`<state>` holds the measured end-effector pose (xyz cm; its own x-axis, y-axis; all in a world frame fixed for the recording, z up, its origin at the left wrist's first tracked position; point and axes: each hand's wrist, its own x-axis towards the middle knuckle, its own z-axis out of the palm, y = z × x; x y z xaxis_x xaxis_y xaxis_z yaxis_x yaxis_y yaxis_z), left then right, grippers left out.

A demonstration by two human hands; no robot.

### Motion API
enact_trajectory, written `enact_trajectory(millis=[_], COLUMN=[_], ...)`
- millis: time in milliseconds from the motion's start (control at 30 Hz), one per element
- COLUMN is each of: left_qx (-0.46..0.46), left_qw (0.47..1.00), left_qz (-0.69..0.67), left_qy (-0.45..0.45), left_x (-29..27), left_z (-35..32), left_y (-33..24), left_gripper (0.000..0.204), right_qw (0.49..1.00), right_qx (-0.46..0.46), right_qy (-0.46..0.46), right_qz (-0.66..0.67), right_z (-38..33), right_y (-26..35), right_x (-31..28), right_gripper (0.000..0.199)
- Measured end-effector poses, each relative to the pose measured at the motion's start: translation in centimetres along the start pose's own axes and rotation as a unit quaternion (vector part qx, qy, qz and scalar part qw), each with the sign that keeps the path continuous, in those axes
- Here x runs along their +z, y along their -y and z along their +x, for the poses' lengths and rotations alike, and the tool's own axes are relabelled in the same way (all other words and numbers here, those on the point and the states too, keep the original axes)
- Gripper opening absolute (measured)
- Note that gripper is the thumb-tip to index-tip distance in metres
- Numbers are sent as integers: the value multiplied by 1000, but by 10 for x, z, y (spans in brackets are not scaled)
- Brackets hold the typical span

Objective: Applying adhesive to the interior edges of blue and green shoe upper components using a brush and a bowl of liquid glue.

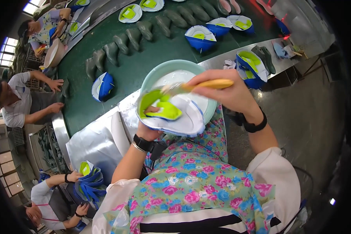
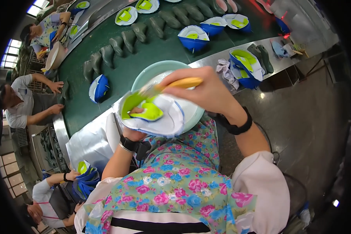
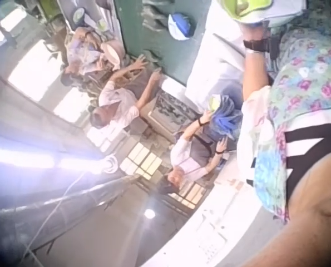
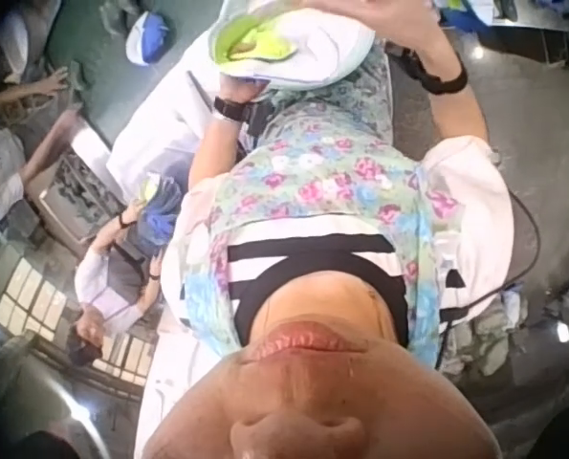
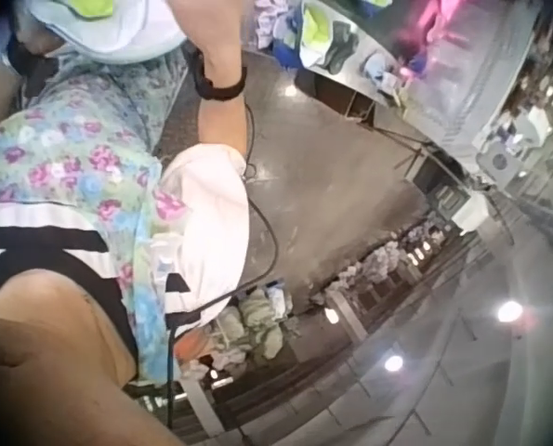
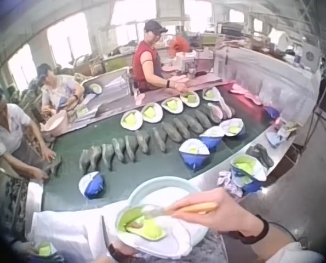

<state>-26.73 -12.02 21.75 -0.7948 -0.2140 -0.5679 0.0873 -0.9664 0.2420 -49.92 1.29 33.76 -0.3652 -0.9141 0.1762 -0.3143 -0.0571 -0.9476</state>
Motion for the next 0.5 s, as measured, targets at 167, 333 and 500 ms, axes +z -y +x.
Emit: enact_trajectory(millis=[167,333,500], left_qx=[-54,-130,17], left_qw=[992,988,990], left_qz=[-38,30,137], left_qy=[112,72,22], left_x=[11,22,45], left_z=[3,3,28], left_y=[31,20,-45], left_gripper=[37,34,45], right_qw=[972,991,972], right_qx=[-97,136,180], right_qy=[205,6,-126], right_qz=[68,13,79], right_z=[13,-12,-57], right_y=[5,-25,-40], right_x=[15,-15,-41], right_gripper=[19,13,11])
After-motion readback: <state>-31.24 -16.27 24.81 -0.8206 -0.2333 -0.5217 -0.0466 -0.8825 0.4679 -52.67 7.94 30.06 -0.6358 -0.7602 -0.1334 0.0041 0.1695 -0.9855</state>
